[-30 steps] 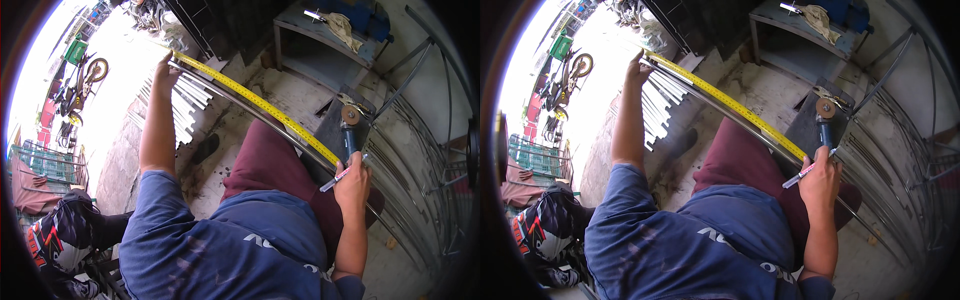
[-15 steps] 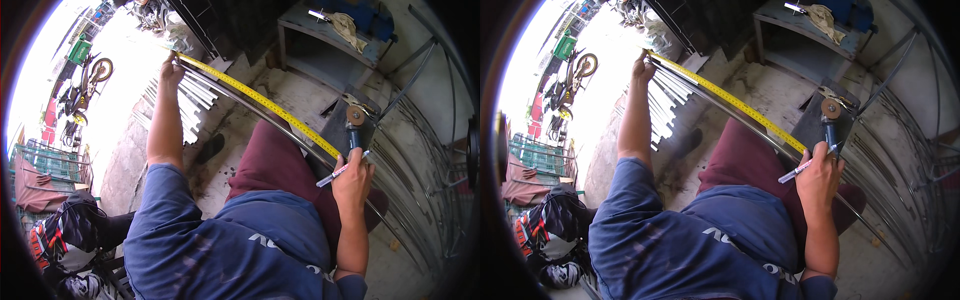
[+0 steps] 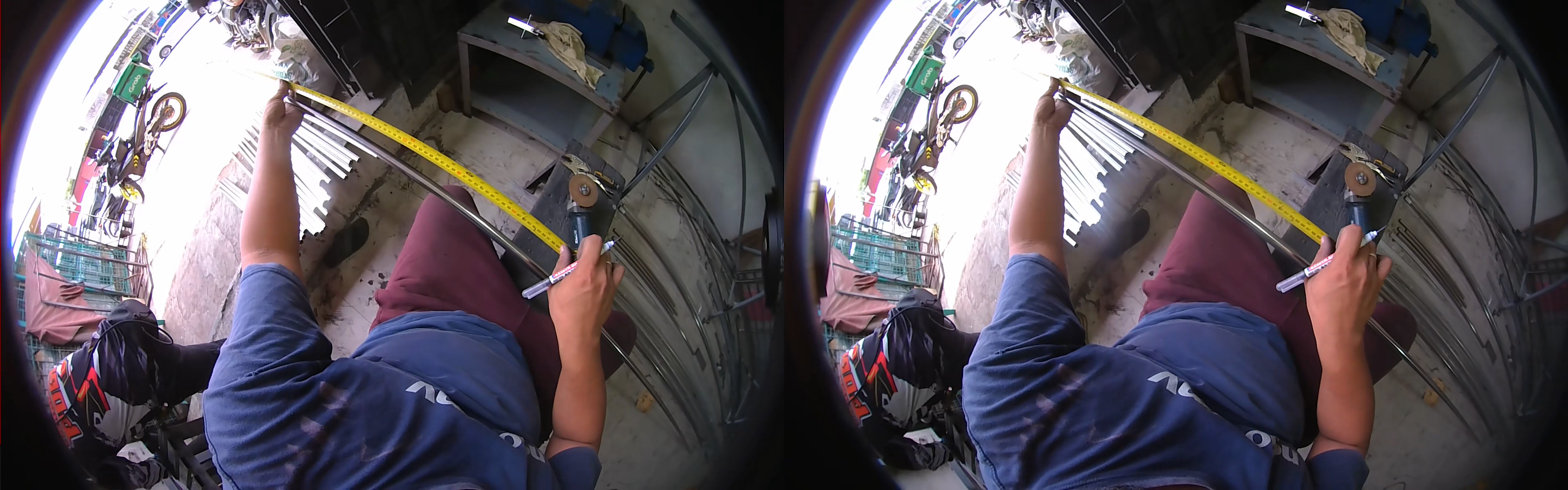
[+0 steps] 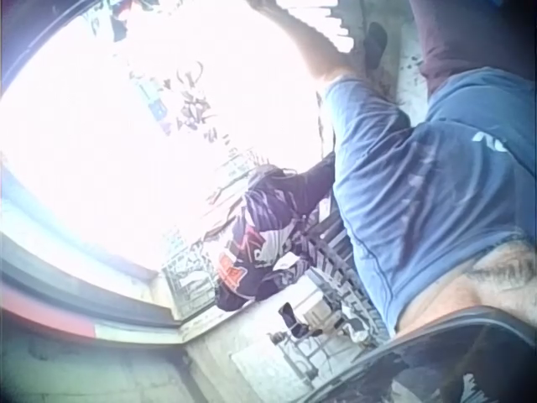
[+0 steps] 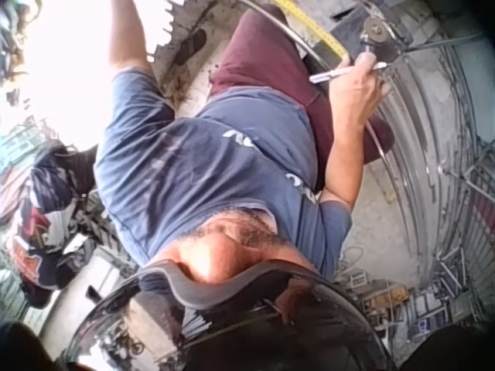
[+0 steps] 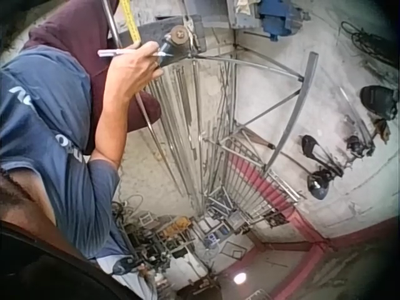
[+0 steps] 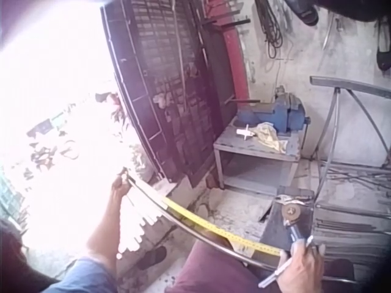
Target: Measuring and cutting a metal rod using a tape measure and an angle grinder.
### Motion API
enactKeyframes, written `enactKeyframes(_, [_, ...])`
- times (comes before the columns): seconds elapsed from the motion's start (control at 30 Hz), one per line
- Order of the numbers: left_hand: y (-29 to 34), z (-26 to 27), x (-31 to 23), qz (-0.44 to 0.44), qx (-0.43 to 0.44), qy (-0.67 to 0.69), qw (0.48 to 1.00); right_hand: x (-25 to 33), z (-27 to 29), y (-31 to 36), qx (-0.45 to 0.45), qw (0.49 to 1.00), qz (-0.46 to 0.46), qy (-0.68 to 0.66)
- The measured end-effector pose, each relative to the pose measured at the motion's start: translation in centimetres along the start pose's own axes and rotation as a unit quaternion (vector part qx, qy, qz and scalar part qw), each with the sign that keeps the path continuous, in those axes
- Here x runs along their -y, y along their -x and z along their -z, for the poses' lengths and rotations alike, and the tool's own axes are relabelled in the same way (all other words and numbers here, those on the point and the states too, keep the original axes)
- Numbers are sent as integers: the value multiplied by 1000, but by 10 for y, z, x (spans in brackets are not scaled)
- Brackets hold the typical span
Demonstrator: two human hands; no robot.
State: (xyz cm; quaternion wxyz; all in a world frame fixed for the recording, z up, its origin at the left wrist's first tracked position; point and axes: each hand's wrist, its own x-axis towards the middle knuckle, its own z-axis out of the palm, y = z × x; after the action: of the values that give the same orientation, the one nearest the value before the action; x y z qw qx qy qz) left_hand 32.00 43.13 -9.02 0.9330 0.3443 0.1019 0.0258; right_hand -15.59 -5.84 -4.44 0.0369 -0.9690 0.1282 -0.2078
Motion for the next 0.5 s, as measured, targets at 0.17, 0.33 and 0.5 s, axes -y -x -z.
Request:
enactKeyframes(0.17, [9, -6, 7, -9, -21, 9, 1000, -1, 3, -1, -6, 1000, 1, 3])
enactKeyframes(0.33, [26, -16, 19, 18, -20, -11, 1000, -6, 0, 4, 22, 999, -17, -17])
enactKeyframes(0.5, [42, -19, 28, 45, -16, -120, 992, -23, -12, 14, 102, 991, -64, -56])
